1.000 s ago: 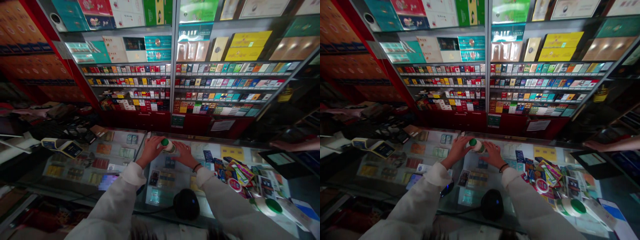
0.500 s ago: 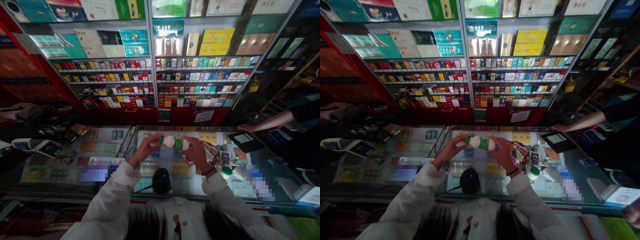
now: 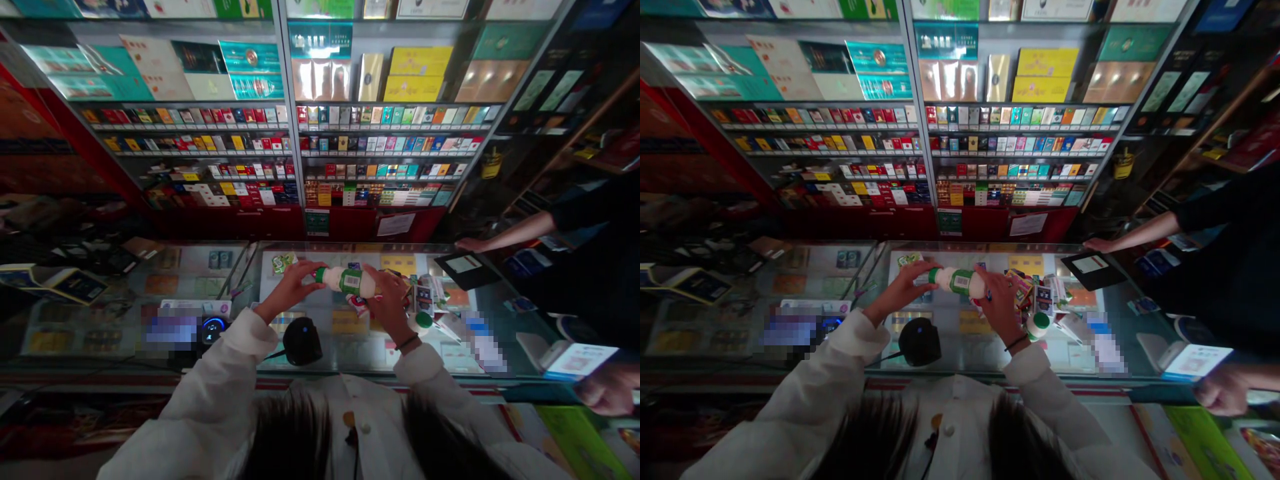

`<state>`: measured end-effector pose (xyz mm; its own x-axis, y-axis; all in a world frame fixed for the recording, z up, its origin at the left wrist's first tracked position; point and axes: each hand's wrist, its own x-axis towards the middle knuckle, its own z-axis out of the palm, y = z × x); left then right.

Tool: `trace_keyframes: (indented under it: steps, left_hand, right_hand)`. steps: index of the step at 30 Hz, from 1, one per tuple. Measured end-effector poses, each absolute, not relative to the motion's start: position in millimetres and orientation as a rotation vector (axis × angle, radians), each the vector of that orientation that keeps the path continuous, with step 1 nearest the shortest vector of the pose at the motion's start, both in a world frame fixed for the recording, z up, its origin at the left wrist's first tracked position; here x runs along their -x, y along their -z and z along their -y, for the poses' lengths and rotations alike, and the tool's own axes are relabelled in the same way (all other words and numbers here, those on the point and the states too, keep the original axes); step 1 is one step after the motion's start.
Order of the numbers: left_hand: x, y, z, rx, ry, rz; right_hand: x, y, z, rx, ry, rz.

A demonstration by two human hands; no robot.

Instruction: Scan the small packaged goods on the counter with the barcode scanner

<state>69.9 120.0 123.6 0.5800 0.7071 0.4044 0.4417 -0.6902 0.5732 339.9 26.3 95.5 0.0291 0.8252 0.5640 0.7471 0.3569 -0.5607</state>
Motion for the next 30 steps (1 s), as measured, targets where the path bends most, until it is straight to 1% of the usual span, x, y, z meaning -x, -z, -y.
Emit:
trace_keyframes:
  steps: [6, 8, 9, 12, 16, 20, 24, 30]
  left_hand:
    - [-64, -101, -139, -2.565, -0.723, -1.014]
    - [-62, -88, -146, -2.575, -0.641, -0.997]
    - [-61, -82, -149, -2.566, -0.608, -0.984]
    - [-59, -65, -159, -2.484, -0.545, -0.89]
    - [-54, -47, -175, -2.222, -0.461, -0.618]
    - [-49, -37, -182, -2.109, -0.362, -0.539]
    - [-46, -35, -179, -2.083, -0.339, -0.526]
    - [-47, -35, -181, -2.057, -0.356, -0.504]
  right_hand:
    - [-338, -76, -24, 1.197, -0.87, 1.647]
    - [-339, -65, -20, 1.182, -0.994, 1.649]
    - [-338, -58, -18, 1.208, -1.0, 1.641]
    - [-329, -37, -11, 1.344, -0.857, 1.639]
    - [-313, -13, -3, 1.53, -0.522, 1.729]
    - [-302, 1, 5, 1.58, -0.288, 1.832]
    - [-297, 9, 10, 1.58, -0.172, 1.859]
    - [-296, 11, 10, 1.565, -0.114, 1.892]
